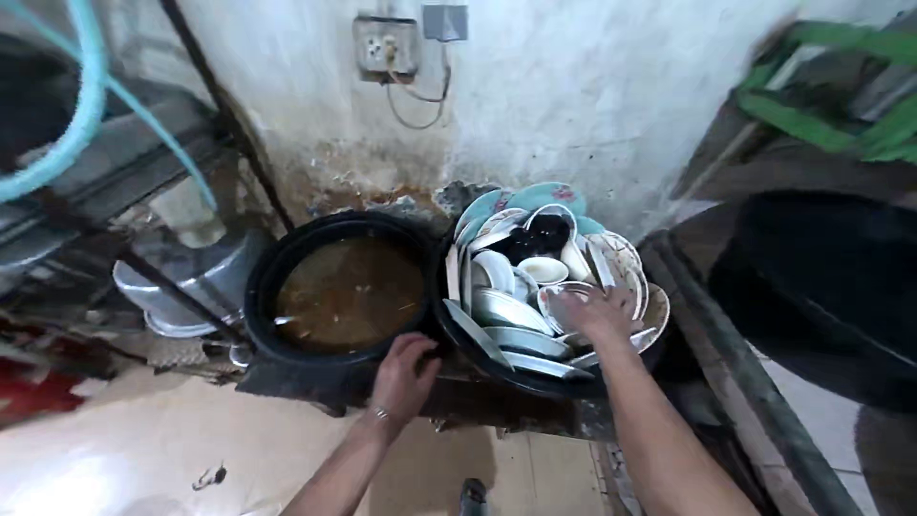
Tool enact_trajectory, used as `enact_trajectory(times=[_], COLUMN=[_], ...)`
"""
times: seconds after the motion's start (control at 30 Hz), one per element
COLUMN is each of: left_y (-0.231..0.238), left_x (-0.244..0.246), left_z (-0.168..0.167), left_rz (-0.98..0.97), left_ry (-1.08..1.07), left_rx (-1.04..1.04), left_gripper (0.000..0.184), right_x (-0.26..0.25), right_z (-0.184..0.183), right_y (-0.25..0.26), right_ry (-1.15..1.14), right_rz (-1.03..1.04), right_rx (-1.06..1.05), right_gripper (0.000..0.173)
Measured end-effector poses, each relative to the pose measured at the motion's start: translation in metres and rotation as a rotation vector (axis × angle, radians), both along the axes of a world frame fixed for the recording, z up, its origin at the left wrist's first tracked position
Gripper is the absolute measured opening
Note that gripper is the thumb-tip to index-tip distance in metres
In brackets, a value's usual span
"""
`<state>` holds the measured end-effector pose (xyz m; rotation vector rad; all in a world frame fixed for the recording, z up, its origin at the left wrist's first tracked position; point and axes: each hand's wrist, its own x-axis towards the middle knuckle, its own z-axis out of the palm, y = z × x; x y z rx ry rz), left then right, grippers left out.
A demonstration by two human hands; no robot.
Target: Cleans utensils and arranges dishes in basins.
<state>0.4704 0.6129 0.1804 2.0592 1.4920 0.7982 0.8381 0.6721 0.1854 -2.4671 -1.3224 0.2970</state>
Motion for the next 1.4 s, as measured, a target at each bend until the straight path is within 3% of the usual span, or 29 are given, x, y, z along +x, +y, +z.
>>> enact_trajectory(times=[0.07,0.13,0.2,0.3,0.37,0.47,0.6,0.67,0.73,0.8,0.93,1.13,1.27,1.4], left_y=[0.033,0.066,0.099,0.142,0.161,0.181,0.196,0.201,0.210,0.209,0.191,0.184,0.191,0.203], left_x=[0.063,0.118,0.163,0.216,0.242,0.270,0.294,0.306,0.322,0.331,0.305,0.255,0.256,0.262], left_z=[0.015,0.026,0.030,0.028,0.024,0.017,0.008,0.001,-0.003,-0.008,0.018,0.042,0.052,0.040], left_rz=[-0.121,-0.247,-0.359,-0.452,-0.498,-0.529,-0.471,-0.400,-0.336,-0.317,-0.487,-0.548,-0.504,-0.541], left_ry=[0.041,0.118,0.274,0.545,0.633,0.655,0.733,0.810,0.843,0.879,0.857,0.542,0.369,0.331], left_rx=[0.024,0.073,0.076,0.065,0.023,-0.116,-0.240,-0.274,-0.339,-0.376,-0.371,-0.386,-0.400,-0.487], left_gripper=[0.033,0.035,0.041,0.058,0.069,0.073,0.075,0.091,0.110,0.115,0.068,0.039,0.041,0.064], right_x=[-0.013,-0.021,-0.022,-0.019,-0.020,-0.021,-0.001,0.016,0.031,0.038,0.036,0.014,0.033,0.048], right_z=[-0.006,-0.012,-0.011,-0.011,-0.009,0.003,0.028,0.020,0.012,0.008,0.014,0.049,0.046,0.025], right_y=[-0.002,-0.006,-0.008,-0.009,-0.010,-0.012,-0.001,0.009,0.023,0.031,0.045,0.044,0.055,0.052], right_ry=[-0.089,-0.166,-0.176,-0.154,-0.108,-0.038,0.000,-0.009,0.040,0.091,0.130,0.003,-0.137,-0.037], right_rz=[0.034,0.096,0.124,0.160,0.163,0.111,-0.002,-0.034,-0.080,-0.128,-0.172,-0.192,-0.261,-0.139], right_rx=[-0.057,-0.126,-0.198,-0.208,-0.200,-0.186,-0.151,-0.078,-0.128,-0.283,-0.424,-0.425,-0.397,-0.324], right_gripper=[0.069,0.077,0.076,0.059,0.053,0.062,0.060,0.061,0.072,0.084,0.087,0.067,0.068,0.067])
